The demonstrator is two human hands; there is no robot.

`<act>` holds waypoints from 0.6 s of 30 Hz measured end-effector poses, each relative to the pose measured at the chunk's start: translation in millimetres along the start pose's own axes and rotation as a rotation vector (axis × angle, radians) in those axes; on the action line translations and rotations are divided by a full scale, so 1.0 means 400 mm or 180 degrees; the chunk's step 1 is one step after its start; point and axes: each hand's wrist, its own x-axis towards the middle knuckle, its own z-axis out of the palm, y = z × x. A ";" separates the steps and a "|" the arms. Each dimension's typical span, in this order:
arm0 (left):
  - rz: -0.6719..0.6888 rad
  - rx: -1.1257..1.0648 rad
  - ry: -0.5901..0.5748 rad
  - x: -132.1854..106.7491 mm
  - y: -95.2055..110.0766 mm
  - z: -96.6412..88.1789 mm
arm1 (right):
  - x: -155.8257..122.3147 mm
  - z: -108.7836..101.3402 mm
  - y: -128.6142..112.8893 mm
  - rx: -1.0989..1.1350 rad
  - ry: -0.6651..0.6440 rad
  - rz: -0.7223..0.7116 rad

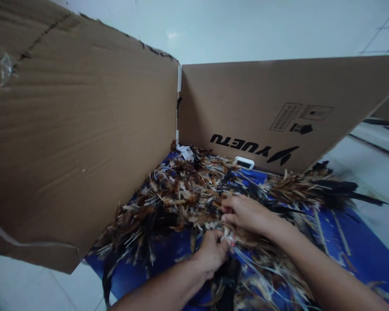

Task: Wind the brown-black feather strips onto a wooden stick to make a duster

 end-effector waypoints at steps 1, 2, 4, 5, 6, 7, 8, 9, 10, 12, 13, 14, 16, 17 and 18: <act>0.0008 0.0094 0.0043 -0.001 0.001 0.000 | 0.026 -0.017 -0.005 -0.0056 0.0104 -0.0099; 0.0012 0.0179 0.0080 -0.002 0.001 -0.001 | 0.055 -0.031 -0.011 -0.0125 0.0270 -0.0184; -0.0027 0.0235 0.0097 -0.006 0.004 -0.002 | 0.126 -0.049 -0.025 -0.0203 0.0573 -0.0297; -0.0051 0.0247 0.0101 -0.009 0.005 -0.002 | 0.167 -0.052 -0.032 -0.0197 0.0678 -0.0306; -0.0075 0.0253 0.0100 -0.012 0.005 -0.003 | 0.212 -0.051 -0.039 -0.0198 0.0759 -0.0315; -0.0101 0.0246 0.0100 -0.014 0.006 -0.003 | 0.258 -0.047 -0.045 -0.0214 0.0803 -0.0274; -0.0124 0.0221 0.0085 -0.016 0.006 -0.003 | 0.305 -0.038 -0.051 -0.0184 0.0824 -0.0125; -0.0152 0.0174 0.0043 -0.017 0.006 -0.002 | 0.352 -0.027 -0.056 -0.0088 0.0775 0.0052; -0.0183 0.0108 -0.0010 -0.017 0.006 -0.001 | 0.396 -0.013 -0.059 -0.0051 0.0750 0.0152; -0.0208 -0.0021 -0.0091 -0.013 0.006 0.002 | 0.474 0.020 -0.065 0.0013 0.0784 0.0290; -0.0170 -0.0066 -0.0101 -0.010 0.006 0.004 | 0.505 0.037 -0.067 0.0045 0.0817 0.0351; -0.0122 -0.0104 -0.0090 -0.007 0.007 0.005 | 0.532 0.054 -0.068 0.0092 0.0845 0.0401; -0.0115 -0.0185 -0.0106 -0.001 0.008 0.005 | 0.570 0.082 -0.068 0.0242 0.0886 0.0490; -0.0166 -0.0237 -0.0148 0.002 0.008 0.004 | 0.583 0.092 -0.065 0.0347 0.0911 0.0533; -0.0223 -0.0292 -0.0194 0.003 0.007 0.001 | 0.592 0.099 -0.059 0.0473 0.0950 0.0580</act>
